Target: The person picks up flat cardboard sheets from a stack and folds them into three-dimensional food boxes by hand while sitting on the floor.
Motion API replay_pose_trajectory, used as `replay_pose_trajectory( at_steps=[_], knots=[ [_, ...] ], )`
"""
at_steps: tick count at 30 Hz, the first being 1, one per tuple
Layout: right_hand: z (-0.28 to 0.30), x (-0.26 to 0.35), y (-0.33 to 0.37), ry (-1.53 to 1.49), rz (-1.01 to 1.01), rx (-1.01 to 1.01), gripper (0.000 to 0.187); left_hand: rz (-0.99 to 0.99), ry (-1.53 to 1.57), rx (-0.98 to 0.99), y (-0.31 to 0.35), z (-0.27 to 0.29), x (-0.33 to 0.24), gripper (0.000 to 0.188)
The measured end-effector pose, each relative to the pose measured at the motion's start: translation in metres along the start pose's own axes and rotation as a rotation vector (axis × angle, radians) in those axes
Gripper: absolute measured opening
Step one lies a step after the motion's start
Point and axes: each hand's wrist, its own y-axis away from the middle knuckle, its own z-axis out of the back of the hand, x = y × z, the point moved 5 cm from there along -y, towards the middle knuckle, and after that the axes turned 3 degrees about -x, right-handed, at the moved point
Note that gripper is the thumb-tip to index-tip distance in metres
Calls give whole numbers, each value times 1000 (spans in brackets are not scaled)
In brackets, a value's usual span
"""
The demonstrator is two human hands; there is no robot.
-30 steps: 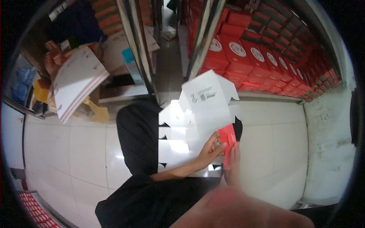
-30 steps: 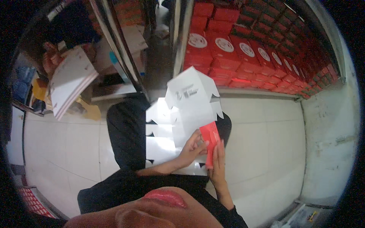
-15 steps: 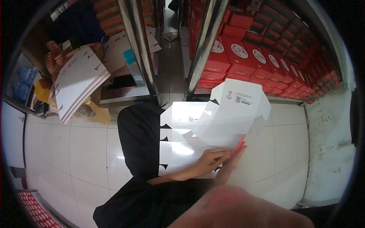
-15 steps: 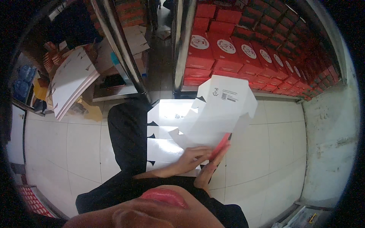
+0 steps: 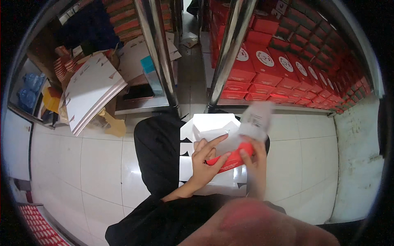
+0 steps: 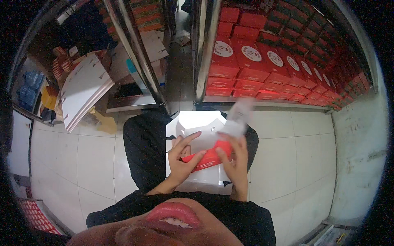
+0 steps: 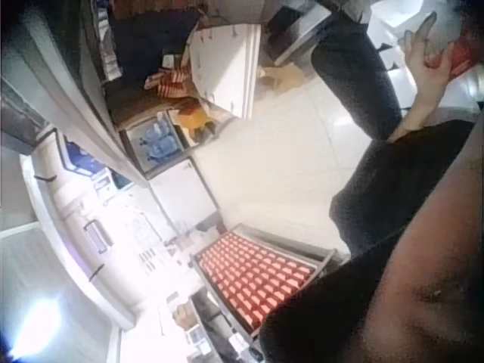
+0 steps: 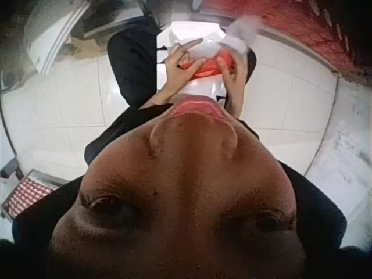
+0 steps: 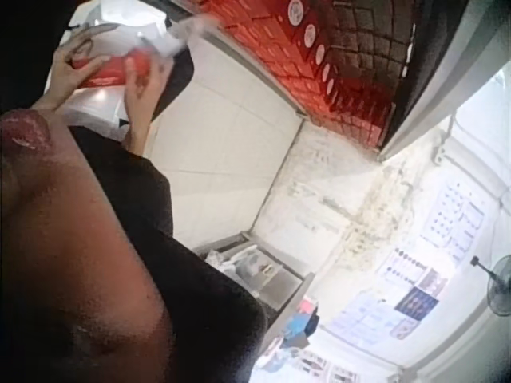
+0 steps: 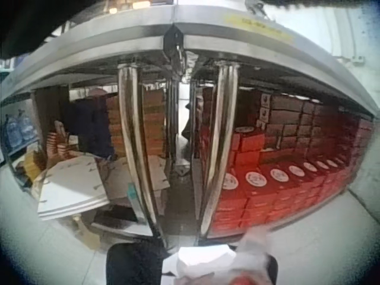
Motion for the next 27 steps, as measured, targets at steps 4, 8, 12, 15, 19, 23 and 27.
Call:
replay_pose_trajectory(
  at_steps=[4, 8, 12, 15, 19, 23, 27],
  knots=[
    [1, 11, 10, 100, 170, 293, 37, -216, 68, 170, -5, -4, -2, 42],
    [14, 41, 11, 108, 97, 490, 47, -277, 302, 288, -5, -3, -19, 40],
    [12, 29, 10, 325, 209, 391, 59, -316, 269, 317, -4, -4, -33, 37],
    [38, 23, 13, 247, 301, 248, 58, -522, 100, 285, -4, -1, -31, 49],
    [86, -13, 32, -120, 4, 103, 56, -246, -125, -139, -14, 11, -13, 115],
    [53, -40, 28, -383, -135, 322, 65, -335, 7, 595, -9, -10, -18, 106],
    [37, -50, 24, -118, -133, -144, 76, -223, -56, 815, -9, -21, 6, 73]
  ],
)
